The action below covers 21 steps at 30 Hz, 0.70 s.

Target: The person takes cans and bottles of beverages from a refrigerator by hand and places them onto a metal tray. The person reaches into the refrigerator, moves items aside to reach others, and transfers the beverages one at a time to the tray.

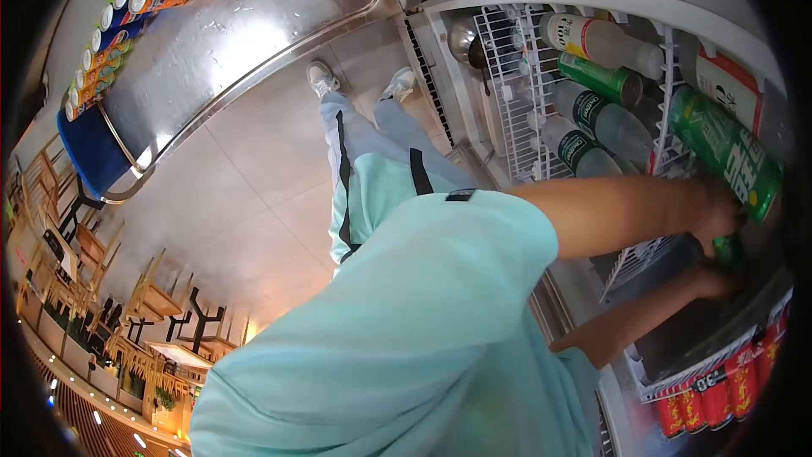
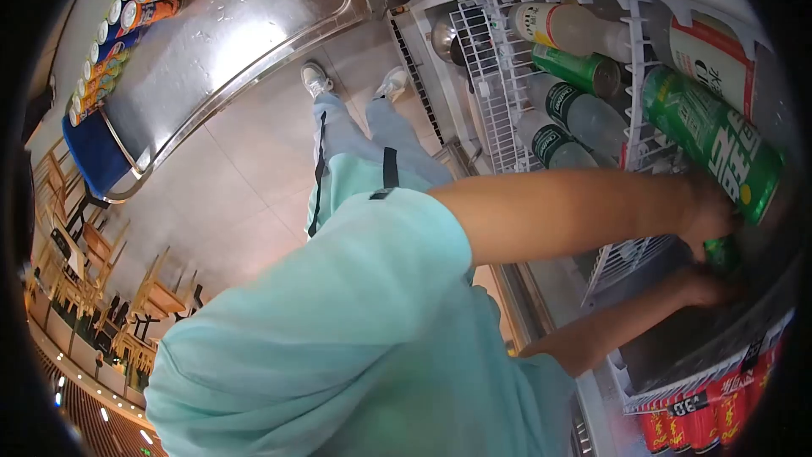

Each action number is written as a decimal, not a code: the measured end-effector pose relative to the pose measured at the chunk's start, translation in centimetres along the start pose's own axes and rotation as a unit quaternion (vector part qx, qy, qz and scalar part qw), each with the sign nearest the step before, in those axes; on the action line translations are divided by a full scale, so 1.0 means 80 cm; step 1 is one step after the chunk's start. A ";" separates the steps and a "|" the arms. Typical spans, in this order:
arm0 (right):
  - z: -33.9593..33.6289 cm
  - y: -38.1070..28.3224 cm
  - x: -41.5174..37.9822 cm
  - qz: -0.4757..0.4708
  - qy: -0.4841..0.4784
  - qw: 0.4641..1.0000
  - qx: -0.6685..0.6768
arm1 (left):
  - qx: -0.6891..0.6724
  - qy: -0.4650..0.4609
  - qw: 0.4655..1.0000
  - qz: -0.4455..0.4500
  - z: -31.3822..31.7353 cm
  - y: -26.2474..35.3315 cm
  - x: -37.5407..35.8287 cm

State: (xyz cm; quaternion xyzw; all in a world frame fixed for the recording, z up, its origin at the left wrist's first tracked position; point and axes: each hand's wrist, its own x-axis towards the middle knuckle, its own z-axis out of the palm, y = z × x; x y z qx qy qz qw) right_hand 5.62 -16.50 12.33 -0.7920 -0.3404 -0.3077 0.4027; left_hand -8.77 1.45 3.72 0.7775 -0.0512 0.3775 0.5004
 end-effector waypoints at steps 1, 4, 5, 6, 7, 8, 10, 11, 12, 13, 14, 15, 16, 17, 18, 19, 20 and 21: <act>0.006 -0.037 -0.024 0.064 0.022 0.997 0.047 | 0.015 -0.011 1.000 0.008 -0.023 0.015 -0.013; 0.014 -0.104 -0.058 0.172 0.017 0.966 0.194 | 0.020 -0.023 0.999 -0.010 -0.046 0.056 -0.045; 0.043 -0.201 -0.090 0.228 0.068 0.949 0.206 | 0.016 -0.025 0.999 -0.020 -0.048 0.069 -0.055; 0.032 -0.191 -0.092 0.237 0.066 0.944 0.218 | 0.004 -0.019 0.999 -0.031 -0.051 0.079 -0.066; 0.017 -0.173 -0.098 0.246 0.064 0.939 0.230 | -0.007 -0.015 0.999 -0.041 -0.053 0.090 -0.077; 0.005 -0.159 -0.100 0.254 0.063 0.934 0.244 | -0.017 -0.010 0.999 -0.050 -0.058 0.098 -0.090; 0.013 -0.195 -0.123 0.270 0.070 0.933 0.228 | -0.010 0.025 0.997 -0.073 -0.083 0.117 -0.126; 0.011 -0.192 -0.135 0.273 0.063 0.927 0.249 | -0.007 0.043 0.996 -0.084 -0.097 0.125 -0.145; 0.018 -0.220 -0.147 0.304 0.058 0.915 0.258 | -0.016 0.059 0.994 -0.089 -0.108 0.132 -0.162; 0.024 -0.247 -0.159 0.336 0.053 0.902 0.267 | -0.023 0.076 0.993 -0.092 -0.121 0.136 -0.178; 0.031 -0.275 -0.171 0.367 0.048 0.887 0.275 | -0.031 0.095 0.990 -0.098 -0.134 0.142 -0.194; 0.039 -0.313 -0.185 0.390 0.035 0.876 0.282 | -0.038 0.100 0.987 -0.116 -0.150 0.150 -0.211; 0.047 -0.338 -0.194 0.413 0.024 0.863 0.291 | -0.045 0.104 0.985 -0.132 -0.170 0.155 -0.228; 0.049 -0.348 -0.204 0.401 -0.024 0.853 0.332 | -0.054 0.108 0.981 -0.150 -0.188 0.162 -0.246; 0.052 -0.350 -0.220 0.387 -0.070 0.841 0.371 | -0.046 0.108 0.978 -0.172 -0.206 0.168 -0.262; 0.058 -0.354 -0.236 0.371 -0.117 0.825 0.410 | -0.038 0.109 0.974 -0.194 -0.226 0.173 -0.279; 0.067 -0.365 -0.249 0.354 -0.142 0.827 0.414 | -0.032 0.113 0.969 -0.219 -0.243 0.180 -0.296; 0.084 -0.379 -0.262 0.335 -0.165 0.828 0.418 | -0.051 0.139 0.961 -0.235 -0.259 0.183 -0.314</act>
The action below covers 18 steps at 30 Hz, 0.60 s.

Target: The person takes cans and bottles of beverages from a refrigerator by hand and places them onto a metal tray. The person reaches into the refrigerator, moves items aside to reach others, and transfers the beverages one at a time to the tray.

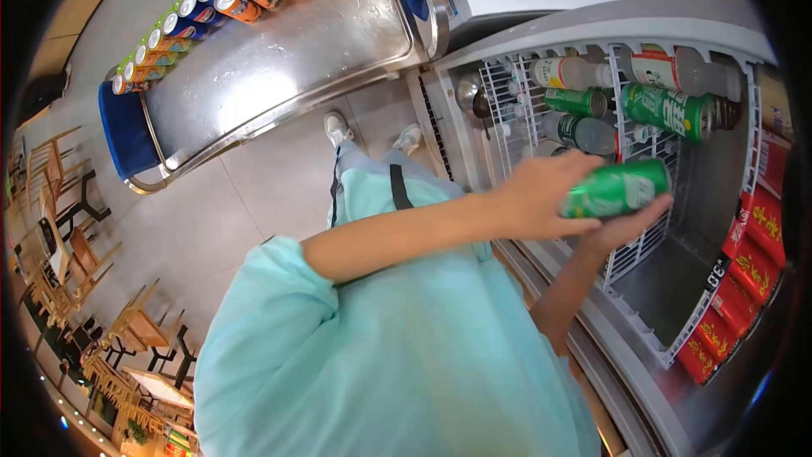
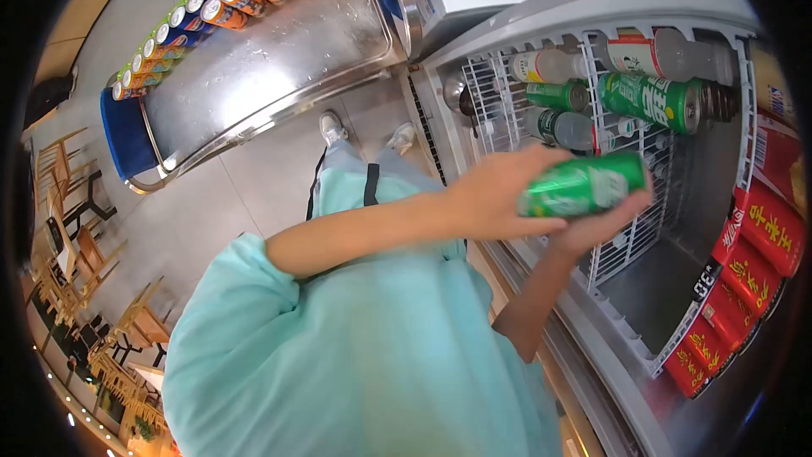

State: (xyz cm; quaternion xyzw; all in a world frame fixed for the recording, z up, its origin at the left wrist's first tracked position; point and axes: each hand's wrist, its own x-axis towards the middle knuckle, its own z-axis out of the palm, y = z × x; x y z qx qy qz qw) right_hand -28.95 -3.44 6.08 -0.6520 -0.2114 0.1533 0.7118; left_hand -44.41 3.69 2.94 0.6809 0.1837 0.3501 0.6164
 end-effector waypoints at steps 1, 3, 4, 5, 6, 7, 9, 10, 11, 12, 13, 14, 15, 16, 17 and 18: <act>0.026 0.009 -0.006 -0.007 -0.028 1.000 -0.007 | -0.023 0.022 0.999 -0.018 -0.023 -0.002 -0.011; 0.086 0.010 -0.030 0.048 -0.108 0.993 0.014 | -0.033 0.029 0.993 -0.106 -0.076 -0.001 -0.037; 0.108 0.019 -0.035 0.051 -0.160 0.986 0.002 | -0.022 0.049 0.992 -0.111 -0.101 -0.004 -0.048; 0.128 0.030 -0.041 0.056 -0.214 0.975 -0.011 | -0.012 0.072 0.990 -0.118 -0.123 -0.007 -0.061; 0.152 0.038 -0.049 0.056 -0.248 0.967 -0.028 | -0.039 0.089 0.986 -0.137 -0.147 -0.009 -0.072; 0.176 0.045 -0.057 0.057 -0.283 0.956 -0.046 | -0.067 0.106 0.980 -0.156 -0.169 -0.012 -0.084; 0.216 0.063 -0.075 0.134 -0.368 0.920 -0.017 | -0.107 0.149 0.967 -0.176 -0.206 -0.018 -0.115; 0.239 0.071 -0.083 0.178 -0.396 0.901 -0.019 | -0.117 0.172 0.962 -0.174 -0.224 -0.023 -0.130; 0.260 0.078 -0.093 0.226 -0.423 0.877 -0.021 | -0.127 0.198 0.956 -0.176 -0.238 -0.023 -0.146; 0.282 0.082 -0.103 0.222 -0.439 0.867 -0.074 | -0.166 0.223 0.943 -0.183 -0.252 -0.022 -0.159; 0.304 0.090 -0.114 0.227 -0.466 0.853 -0.068 | -0.189 0.238 0.931 -0.204 -0.268 -0.023 -0.173; 0.324 0.100 -0.126 0.233 -0.492 0.837 -0.063 | -0.213 0.252 0.916 -0.226 -0.283 -0.027 -0.188; 0.343 0.106 -0.138 0.236 -0.516 0.821 -0.059 | -0.237 0.266 0.902 -0.245 -0.299 -0.031 -0.203; 0.363 0.110 -0.154 0.223 -0.527 0.818 -0.062 | -0.238 0.271 0.894 -0.265 -0.315 -0.034 -0.217; 0.381 0.112 -0.169 0.231 -0.544 0.802 -0.079 | -0.247 0.287 0.887 -0.263 -0.328 -0.042 -0.233; 0.399 0.114 -0.181 0.240 -0.561 0.786 -0.096 | -0.256 0.302 0.880 -0.261 -0.340 -0.048 -0.245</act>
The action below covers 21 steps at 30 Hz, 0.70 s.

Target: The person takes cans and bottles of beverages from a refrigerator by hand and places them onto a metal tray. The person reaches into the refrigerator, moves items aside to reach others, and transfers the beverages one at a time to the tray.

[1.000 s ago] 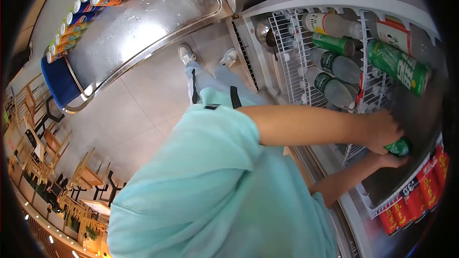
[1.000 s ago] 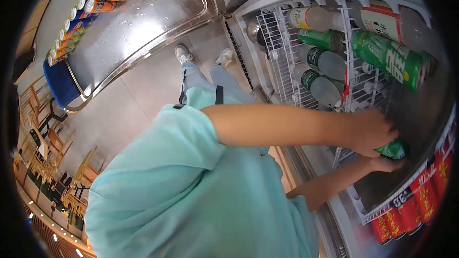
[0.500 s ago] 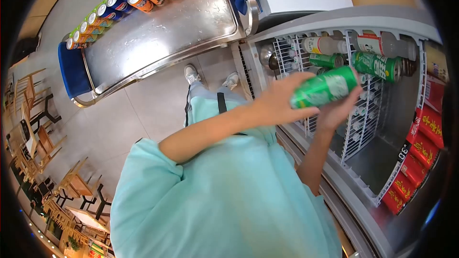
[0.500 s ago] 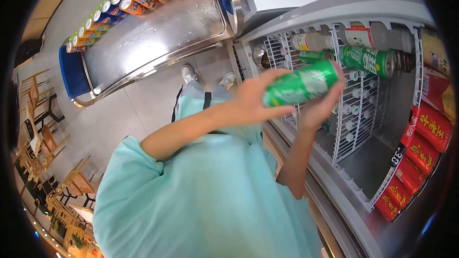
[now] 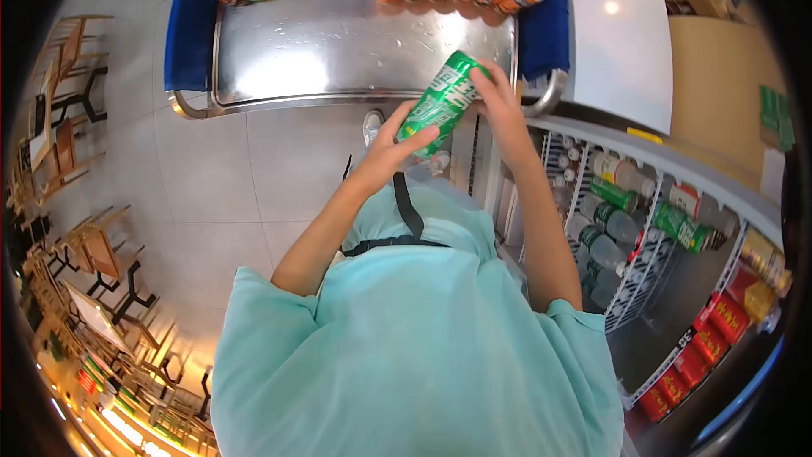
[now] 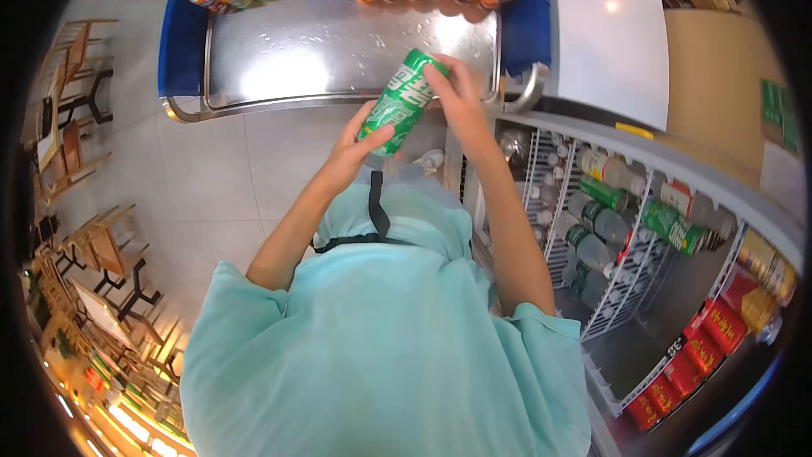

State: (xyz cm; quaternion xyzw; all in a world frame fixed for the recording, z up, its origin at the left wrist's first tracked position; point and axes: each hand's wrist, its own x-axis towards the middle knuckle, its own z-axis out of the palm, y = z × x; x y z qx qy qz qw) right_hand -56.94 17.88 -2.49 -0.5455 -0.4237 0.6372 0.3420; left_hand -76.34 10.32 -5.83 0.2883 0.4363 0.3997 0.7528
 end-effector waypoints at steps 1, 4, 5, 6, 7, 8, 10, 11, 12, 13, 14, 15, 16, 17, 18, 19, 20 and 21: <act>0.016 -0.002 0.015 0.014 -0.018 1.000 -0.017 | -0.015 0.010 1.000 0.005 -0.020 0.001 0.002; 0.061 0.009 0.065 0.013 -0.083 0.994 -0.074 | 0.012 0.038 0.999 0.027 -0.078 0.004 0.008; 0.075 0.012 0.075 0.009 -0.103 0.990 -0.094 | 0.029 0.050 0.998 0.034 -0.098 -0.002 0.011; 0.086 0.018 0.091 0.014 -0.112 0.986 -0.121 | 0.055 0.060 0.995 0.049 -0.121 -0.009 0.019; 0.095 0.026 0.107 -0.018 -0.127 0.979 -0.159 | 0.070 0.063 0.995 0.037 -0.141 -0.007 0.022; 0.103 0.035 0.124 -0.050 -0.140 0.969 -0.197 | 0.083 0.062 0.994 0.025 -0.160 -0.007 0.026; 0.127 0.023 0.140 -0.067 -0.163 0.957 -0.231 | 0.093 0.063 0.994 0.017 -0.192 -0.009 0.046; 0.136 0.019 0.148 -0.084 -0.172 0.948 -0.255 | 0.089 0.065 0.994 0.016 -0.206 -0.013 0.057; 0.144 0.017 0.161 -0.102 -0.182 0.937 -0.279 | 0.085 0.067 0.994 0.016 -0.216 -0.013 0.071; 0.154 0.008 0.174 -0.120 -0.192 0.926 -0.304 | 0.109 0.090 0.989 0.038 -0.223 -0.008 0.088; 0.163 -0.001 0.183 -0.112 -0.191 0.919 -0.327 | 0.130 0.114 0.983 0.055 -0.225 -0.006 0.103; 0.168 -0.002 0.193 -0.152 -0.182 0.903 -0.358 | 0.150 0.137 0.976 0.073 -0.228 -0.005 0.121; 0.172 -0.004 0.207 -0.194 -0.174 0.885 -0.387 | 0.151 0.163 0.971 0.092 -0.231 -0.003 0.142; 0.176 -0.007 0.219 -0.235 -0.165 0.864 -0.414 | 0.199 0.203 0.950 0.126 -0.231 -0.003 0.159; 0.179 -0.008 0.231 -0.249 -0.154 0.857 -0.425 | 0.247 0.241 0.925 0.160 -0.228 -0.001 0.176; 0.181 -0.010 0.244 -0.264 -0.142 0.848 -0.437 | 0.294 0.279 0.893 0.194 -0.227 0.004 0.194; 0.182 -0.013 0.257 -0.280 -0.130 0.839 -0.448 | 0.306 0.303 0.877 0.214 -0.225 0.008 0.209; 0.184 -0.016 0.269 -0.295 -0.118 0.830 -0.459 | 0.317 0.326 0.860 0.232 -0.224 0.005 0.226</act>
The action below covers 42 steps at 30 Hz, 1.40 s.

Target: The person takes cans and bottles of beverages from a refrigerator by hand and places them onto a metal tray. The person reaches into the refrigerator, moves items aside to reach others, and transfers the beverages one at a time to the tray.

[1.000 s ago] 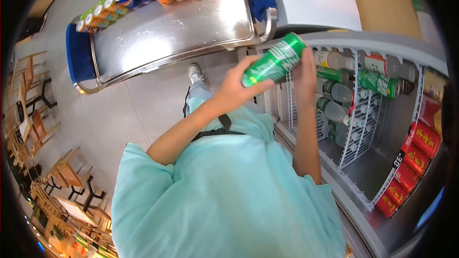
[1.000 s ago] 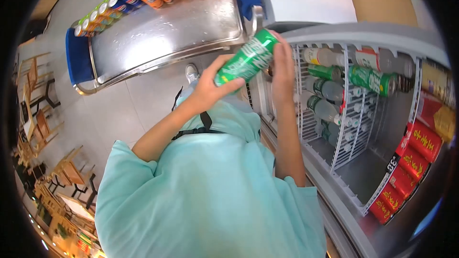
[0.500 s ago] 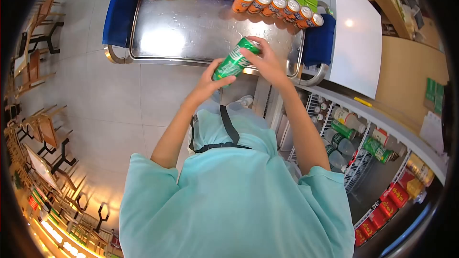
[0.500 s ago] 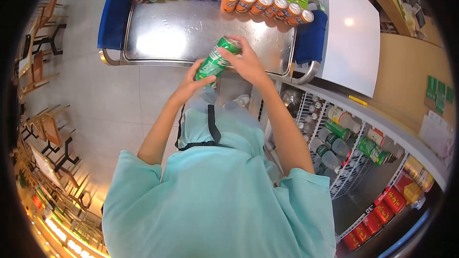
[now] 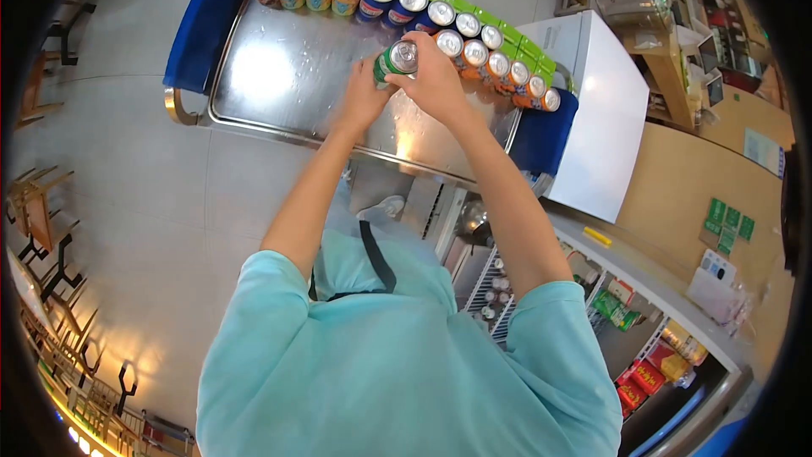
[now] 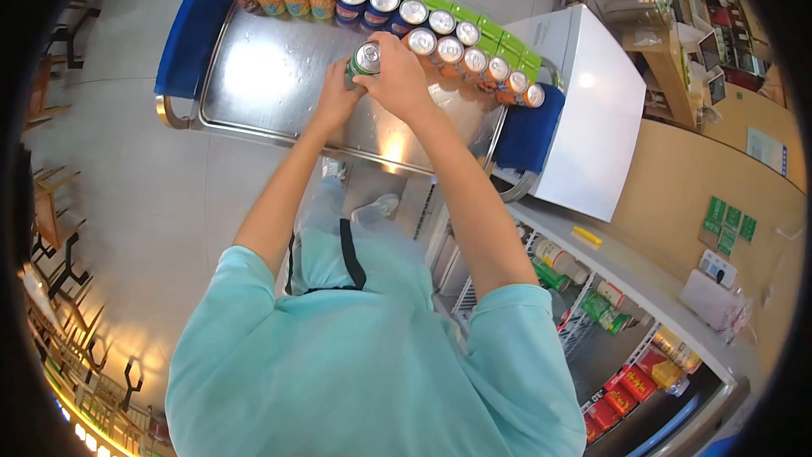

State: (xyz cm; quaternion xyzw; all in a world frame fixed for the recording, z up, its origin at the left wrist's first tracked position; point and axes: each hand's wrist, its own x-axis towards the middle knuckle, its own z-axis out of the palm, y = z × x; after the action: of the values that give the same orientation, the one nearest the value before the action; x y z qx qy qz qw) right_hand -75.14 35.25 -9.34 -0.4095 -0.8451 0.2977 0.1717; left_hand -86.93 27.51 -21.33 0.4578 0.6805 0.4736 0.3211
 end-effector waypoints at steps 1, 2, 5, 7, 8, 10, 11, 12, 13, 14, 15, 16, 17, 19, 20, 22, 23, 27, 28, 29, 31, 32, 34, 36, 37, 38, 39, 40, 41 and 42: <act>-0.002 0.002 0.010 -0.023 0.014 0.999 -0.043 | 0.014 0.029 0.999 0.015 0.014 -0.005 0.010; -0.001 0.009 0.018 -0.037 0.020 0.996 -0.073 | 0.014 0.037 0.999 0.023 0.025 -0.011 0.019; 0.003 0.027 0.036 -0.054 0.022 0.985 -0.160 | 0.010 0.040 0.999 0.010 0.052 -0.028 0.045; 0.003 0.035 0.041 -0.054 0.030 0.979 -0.196 | 0.005 0.013 0.999 -0.050 0.056 -0.027 0.054; 0.006 0.038 0.041 -0.052 0.032 0.976 -0.210 | 0.013 0.016 0.999 -0.049 0.058 -0.027 0.054; 0.013 0.049 0.041 -0.058 0.044 0.972 -0.222 | 0.033 0.024 0.998 -0.043 0.060 -0.025 0.056; 0.015 0.054 0.039 -0.062 0.053 0.971 -0.224 | 0.033 0.026 0.998 -0.042 0.059 -0.024 0.059; 0.014 0.056 0.038 -0.064 0.062 0.970 -0.228 | 0.031 0.027 0.998 -0.040 0.062 -0.025 0.060; 0.012 0.057 0.038 -0.071 0.061 0.969 -0.227 | 0.030 0.028 0.998 -0.039 0.066 -0.025 0.060; 0.012 0.057 0.037 -0.078 0.060 0.969 -0.225 | 0.031 0.026 0.998 -0.038 0.067 -0.026 0.058; 0.012 0.056 0.037 -0.086 0.060 0.969 -0.224 | 0.033 0.025 0.998 -0.036 0.067 -0.027 0.057; 0.012 0.054 0.033 -0.085 0.067 0.970 -0.216 | 0.033 0.025 0.999 -0.030 0.070 -0.031 0.062; 0.012 0.048 0.024 -0.086 0.078 0.971 -0.211 | 0.024 0.024 0.999 -0.035 0.070 -0.031 0.066; 0.007 0.038 -0.003 -0.083 0.087 0.976 -0.183 | 0.001 0.021 0.999 -0.037 0.071 -0.042 0.061; 0.006 0.034 -0.027 -0.078 0.083 0.981 -0.157 | 0.012 0.006 0.998 -0.059 0.064 -0.036 0.053; 0.014 0.031 -0.087 -0.027 0.074 0.987 -0.142 | 0.032 -0.007 0.998 -0.052 0.059 -0.064 0.021; 0.017 0.031 -0.119 -0.017 0.076 0.992 -0.100 | 0.045 -0.063 0.991 -0.105 0.044 -0.072 0.003; 0.036 0.038 -0.257 0.125 0.062 0.990 -0.016 | -0.031 -0.105 0.982 -0.156 -0.023 -0.085 -0.095; 0.037 0.039 -0.291 0.134 0.070 0.988 -0.006 | -0.038 -0.119 0.978 -0.167 -0.042 -0.089 -0.121; 0.035 0.036 -0.319 0.202 0.050 0.978 0.020 | -0.016 -0.116 0.977 -0.179 -0.054 -0.088 -0.145; 0.031 0.035 -0.364 0.284 0.051 0.956 0.053 | -0.001 -0.134 0.979 -0.153 -0.071 -0.134 -0.192; 0.033 0.038 -0.384 0.301 0.072 0.949 0.059 | -0.001 -0.151 0.975 -0.162 -0.080 -0.130 -0.203; 0.028 0.047 -0.399 0.322 0.120 0.937 0.063 | -0.004 -0.171 0.973 -0.156 -0.079 -0.120 -0.214; 0.012 0.047 -0.402 0.330 0.174 0.926 0.060 | -0.016 -0.185 0.975 -0.124 -0.052 -0.107 -0.199; -0.002 0.046 -0.396 0.318 0.213 0.922 0.057 | -0.025 -0.199 0.974 -0.108 -0.033 -0.096 -0.188; -0.019 0.046 -0.391 0.308 0.252 0.916 0.054 | -0.031 -0.216 0.971 -0.094 -0.019 -0.086 -0.179; -0.039 0.041 -0.388 0.301 0.288 0.908 0.050 | -0.016 -0.246 0.967 -0.067 -0.004 -0.063 -0.166; -0.061 0.033 -0.386 0.301 0.315 0.899 0.051 | -0.002 -0.277 0.960 -0.041 0.018 -0.024 -0.147; -0.087 0.024 -0.383 0.302 0.341 0.889 0.050 | 0.013 -0.309 0.951 -0.016 0.041 0.016 -0.131; -0.113 0.017 -0.386 0.304 0.367 0.878 0.047 | 0.007 -0.334 0.943 0.006 0.065 0.053 -0.122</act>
State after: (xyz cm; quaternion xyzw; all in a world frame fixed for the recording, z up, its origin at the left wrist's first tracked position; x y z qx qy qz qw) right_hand -50.81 14.70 -4.75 -0.7175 -0.5405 0.2033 0.3895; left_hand -77.37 20.84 -19.16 0.5962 0.5350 0.2906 0.5233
